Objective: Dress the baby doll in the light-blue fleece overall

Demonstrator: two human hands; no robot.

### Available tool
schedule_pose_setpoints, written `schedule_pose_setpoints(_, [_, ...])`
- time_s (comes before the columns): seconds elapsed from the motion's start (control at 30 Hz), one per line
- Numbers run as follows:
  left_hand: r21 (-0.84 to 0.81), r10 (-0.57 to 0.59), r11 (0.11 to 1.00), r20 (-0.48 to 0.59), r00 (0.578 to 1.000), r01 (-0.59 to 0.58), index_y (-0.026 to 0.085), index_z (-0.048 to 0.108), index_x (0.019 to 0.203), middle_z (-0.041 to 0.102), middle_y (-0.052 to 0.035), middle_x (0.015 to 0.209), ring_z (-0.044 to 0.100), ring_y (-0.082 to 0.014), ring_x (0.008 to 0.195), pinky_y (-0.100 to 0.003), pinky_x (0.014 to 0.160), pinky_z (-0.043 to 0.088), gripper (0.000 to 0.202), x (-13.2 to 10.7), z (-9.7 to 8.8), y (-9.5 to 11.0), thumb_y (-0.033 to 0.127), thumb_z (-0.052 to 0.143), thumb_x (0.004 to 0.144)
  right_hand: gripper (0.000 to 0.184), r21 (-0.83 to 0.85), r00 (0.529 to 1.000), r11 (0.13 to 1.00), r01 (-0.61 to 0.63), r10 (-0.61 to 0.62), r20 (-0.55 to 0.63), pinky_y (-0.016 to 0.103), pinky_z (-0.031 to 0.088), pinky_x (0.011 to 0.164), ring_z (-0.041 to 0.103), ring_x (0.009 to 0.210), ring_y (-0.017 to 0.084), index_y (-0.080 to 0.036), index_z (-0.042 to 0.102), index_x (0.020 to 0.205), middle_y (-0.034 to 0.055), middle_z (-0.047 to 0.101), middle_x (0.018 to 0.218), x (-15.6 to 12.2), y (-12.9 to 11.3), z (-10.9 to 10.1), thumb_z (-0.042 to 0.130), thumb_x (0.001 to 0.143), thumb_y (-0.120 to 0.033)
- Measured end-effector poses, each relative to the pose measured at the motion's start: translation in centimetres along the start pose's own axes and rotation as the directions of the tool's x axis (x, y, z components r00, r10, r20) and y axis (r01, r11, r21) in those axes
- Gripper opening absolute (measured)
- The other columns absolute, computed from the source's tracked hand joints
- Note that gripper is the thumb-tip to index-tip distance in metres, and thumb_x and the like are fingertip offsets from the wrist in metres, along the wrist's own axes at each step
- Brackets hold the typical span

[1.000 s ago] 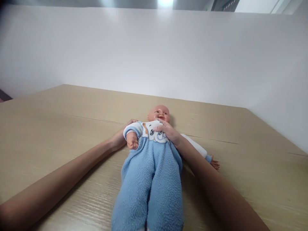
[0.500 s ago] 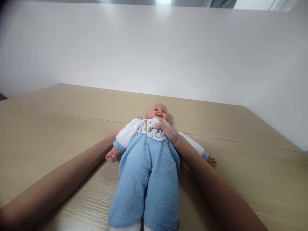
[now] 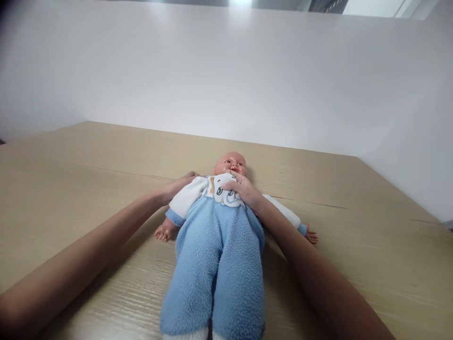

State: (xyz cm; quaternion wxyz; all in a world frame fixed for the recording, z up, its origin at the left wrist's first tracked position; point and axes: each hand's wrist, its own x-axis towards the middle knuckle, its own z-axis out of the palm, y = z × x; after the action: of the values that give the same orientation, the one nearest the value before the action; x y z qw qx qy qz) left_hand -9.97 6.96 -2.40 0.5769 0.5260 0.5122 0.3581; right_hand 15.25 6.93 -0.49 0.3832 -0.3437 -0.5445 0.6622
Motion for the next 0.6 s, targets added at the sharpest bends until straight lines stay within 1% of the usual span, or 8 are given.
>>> schedule_pose_setpoints(0.1, [0.077, -0.081, 0.994, 0.008, 0.997, 0.08, 0.017, 0.065, 0.117, 0.069, -0.0042, 0.102, 0.063, -0.0226, 0.09, -0.032, 0.073, 0.049, 0.065, -1.1, -0.2, 0.5, 0.075, 0.072, 0.088, 0.038, -0.021, 1.0, 1.0, 0.003, -0.003, -0.018, 0.025, 0.047, 0.058, 0.062, 0.061, 0.014, -0.024, 0.066, 0.093, -0.0051, 0.071, 0.075, 0.2, 0.1, 0.3, 0.089, 0.065, -0.033])
schedule_pose_setpoints(0.17, [0.156, -0.101, 0.983, -0.01, 0.995, 0.101, 0.02, 0.063, 0.12, 0.069, -0.0037, 0.1, 0.062, -0.0224, 0.087, -0.031, 0.069, 0.045, 0.073, -1.9, -0.2, 0.8, 0.083, 0.068, 0.085, 0.039, -0.031, 1.0, 0.999, -0.005, 0.004, -0.027, 0.026, 0.048, 0.059, 0.063, 0.062, 0.015, -0.025, 0.066, 0.094, -0.0047, 0.071, 0.076, 0.1, -0.3, 0.7, 0.09, 0.065, -0.033])
schedule_pose_setpoints(0.23, [0.218, -0.063, 0.974, 0.005, 0.998, 0.06, 0.021, 0.063, 0.119, 0.069, -0.0036, 0.102, 0.061, -0.0215, 0.087, -0.03, 0.068, 0.043, 0.07, -2.3, -0.3, 1.0, 0.082, 0.07, 0.085, 0.038, -0.06, 0.999, 0.998, -0.026, 0.023, -0.038, 0.027, 0.049, 0.061, 0.065, 0.066, 0.016, -0.025, 0.067, 0.097, -0.0032, 0.073, 0.079, -0.4, -1.2, 0.8, 0.09, 0.069, -0.035])
schedule_pose_setpoints(0.3, [0.243, 0.007, 0.97, 0.076, 0.997, -0.025, 0.021, 0.066, 0.12, 0.072, -0.0051, 0.112, 0.064, -0.0231, 0.095, -0.03, 0.074, 0.046, 0.062, -2.4, -0.7, 1.3, 0.075, 0.071, 0.088, 0.034, -0.208, 0.998, 0.977, -0.046, 0.038, -0.042, 0.029, 0.051, 0.066, 0.069, 0.074, 0.019, -0.024, 0.068, 0.099, -0.0003, 0.076, 0.086, -1.2, -2.9, 0.5, 0.087, 0.075, -0.039])
schedule_pose_setpoints(0.37, [0.259, 0.05, 0.962, 0.153, 0.987, -0.089, 0.023, 0.07, 0.124, 0.074, -0.0061, 0.124, 0.067, -0.0261, 0.107, -0.032, 0.083, 0.05, 0.056, -2.2, -1.2, 1.4, 0.069, 0.069, 0.092, 0.03, -0.485, 0.999, 0.874, -0.046, 0.039, -0.026, 0.031, 0.052, 0.072, 0.071, 0.085, 0.022, -0.024, 0.071, 0.099, 0.0024, 0.078, 0.096, -2.3, -4.8, -0.4, 0.085, 0.081, -0.044])
schedule_pose_setpoints(0.47, [0.292, 0.076, 0.945, 0.233, 0.97, -0.144, 0.028, 0.07, 0.134, 0.074, -0.0052, 0.137, 0.066, -0.0297, 0.123, -0.036, 0.096, 0.051, 0.054, -1.7, -2.0, 1.3, 0.066, 0.064, 0.097, 0.035, -0.823, 0.997, 0.566, -0.049, 0.083, -0.002, 0.034, 0.051, 0.076, 0.071, 0.091, 0.027, -0.024, 0.072, 0.097, 0.0036, 0.079, 0.1, -3.6, -7.0, -1.7, 0.085, 0.083, -0.054])
schedule_pose_setpoints(0.53, [0.33, 0.114, 0.921, 0.276, 0.954, -0.206, 0.03, 0.069, 0.137, 0.071, -0.0036, 0.144, 0.063, -0.0301, 0.133, -0.037, 0.107, 0.048, 0.053, -1.3, -2.3, 1.1, 0.065, 0.061, 0.099, 0.039, -0.901, 0.992, 0.428, -0.074, 0.125, -0.022, 0.036, 0.05, 0.078, 0.072, 0.095, 0.03, -0.025, 0.074, 0.101, 0.0046, 0.08, 0.104, -4.2, -7.2, -2.1, 0.082, 0.084, -0.06])
schedule_pose_setpoints(0.6, [0.38, 0.16, 0.884, 0.299, 0.941, -0.271, 0.031, 0.07, 0.137, 0.07, -0.0027, 0.146, 0.061, -0.0294, 0.137, -0.037, 0.114, 0.045, 0.051, -0.8, -2.6, 0.9, 0.064, 0.059, 0.1, 0.043, -0.92, 0.991, 0.38, -0.094, 0.125, -0.049, 0.037, 0.051, 0.081, 0.072, 0.1, 0.032, -0.026, 0.074, 0.109, 0.006, 0.081, 0.113, -4.6, -6.7, -2.2, 0.076, 0.088, -0.064])
